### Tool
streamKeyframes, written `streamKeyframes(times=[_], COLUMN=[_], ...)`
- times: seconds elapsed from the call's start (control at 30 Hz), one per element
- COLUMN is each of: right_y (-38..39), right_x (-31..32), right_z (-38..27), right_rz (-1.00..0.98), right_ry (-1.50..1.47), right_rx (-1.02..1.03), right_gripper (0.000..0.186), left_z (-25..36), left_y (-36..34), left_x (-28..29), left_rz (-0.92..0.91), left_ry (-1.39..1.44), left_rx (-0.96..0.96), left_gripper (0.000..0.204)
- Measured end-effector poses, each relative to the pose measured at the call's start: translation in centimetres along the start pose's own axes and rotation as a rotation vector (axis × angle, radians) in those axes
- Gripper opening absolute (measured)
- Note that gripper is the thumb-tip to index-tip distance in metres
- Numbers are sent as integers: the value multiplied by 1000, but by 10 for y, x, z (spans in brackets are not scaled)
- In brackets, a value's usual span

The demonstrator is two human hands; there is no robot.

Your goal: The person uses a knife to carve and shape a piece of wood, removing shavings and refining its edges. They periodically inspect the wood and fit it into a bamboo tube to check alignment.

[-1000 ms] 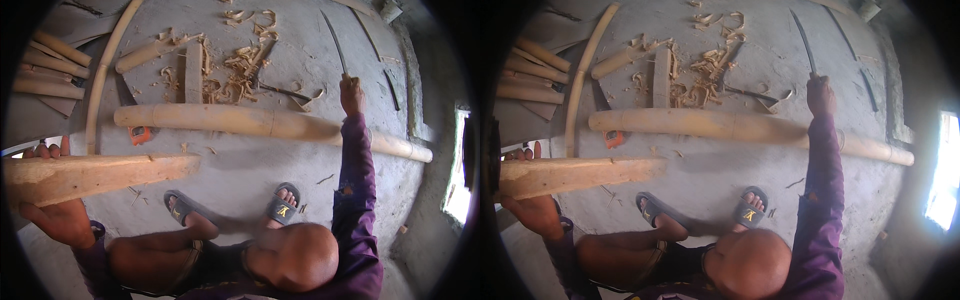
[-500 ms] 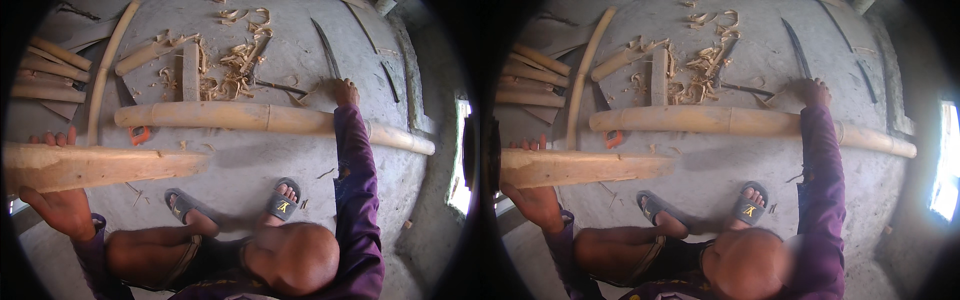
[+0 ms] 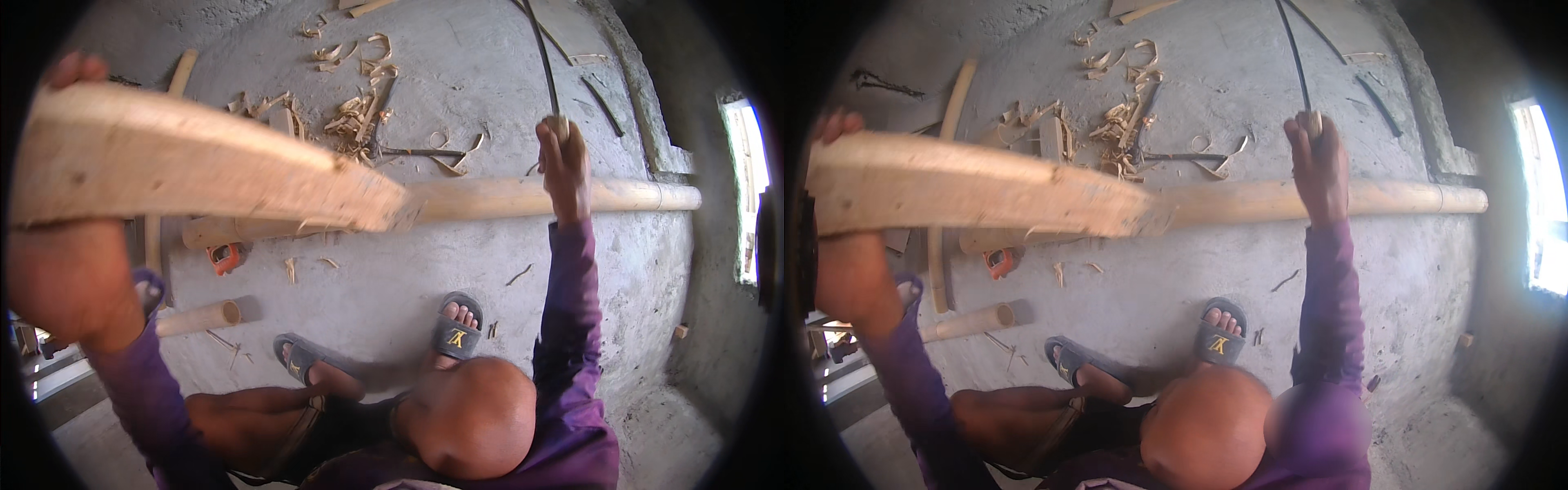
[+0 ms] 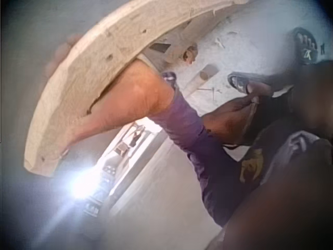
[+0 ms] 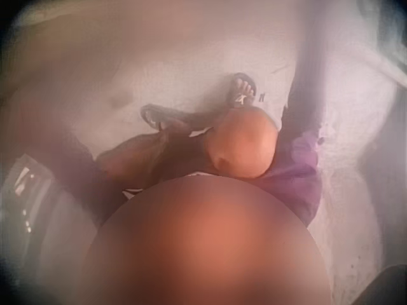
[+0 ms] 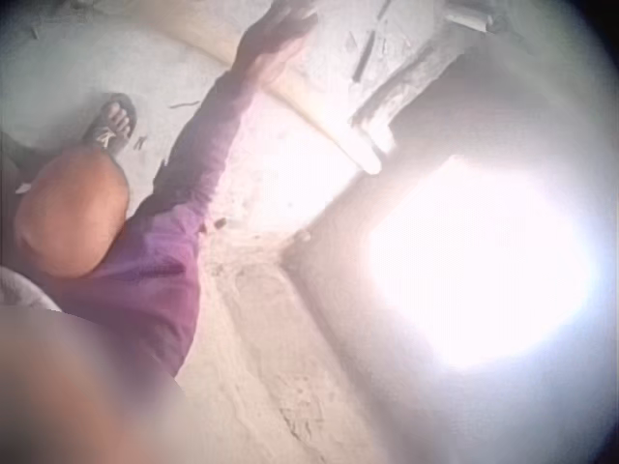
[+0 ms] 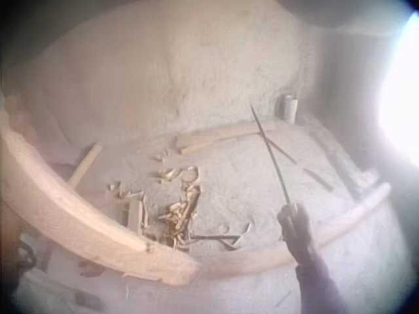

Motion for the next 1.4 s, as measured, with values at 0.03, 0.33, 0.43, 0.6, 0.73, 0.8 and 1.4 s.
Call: streamKeyframes(times=[0.03, 0.33, 0.43, 0.6, 0.73, 0.8, 1.4], right_y=[21, 144, 145, 124, 113, 111, 64], right_x=[7, -18, -15, -7, -10, -11, -43], right_z=[-8, 0, -10, -20, -19, -22, -101], right_rz=[28, -37, 20, 70, 51, 42, 34], right_ry=[-36, -253, -375, -132, -199, -227, -57], right_rx=[-13, -350, -232, -133, -227, -256, 141], right_gripper=[40, 33, 31, 29, 31, 29, 24], left_z=[-18, -52, -72, -107, -154, -178, -136], left_y=[-9, -36, -30, -21, 1, 11, -11], left_x=[-35, -50, -71, -117, -164, -183, -142], left_rz=[-431, -400, -289, -296, -499, -647, -460], left_ry=[363, 163, 184, 242, 203, 118, 352], left_rx=[206, -206, -275, -230, -101, 29, 73], left_gripper=[69, 83, 86, 74, 57, 57, 38])
Point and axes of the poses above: each hand's wrist, its own y-axis away from the middle knuckle, its own x-axis out of the back of the hand, z = x × y, the point moved 9 cm from there along -y, towards the middle knuckle, and after that the axes turned 11 degrees about y, right-handed, at the moved point
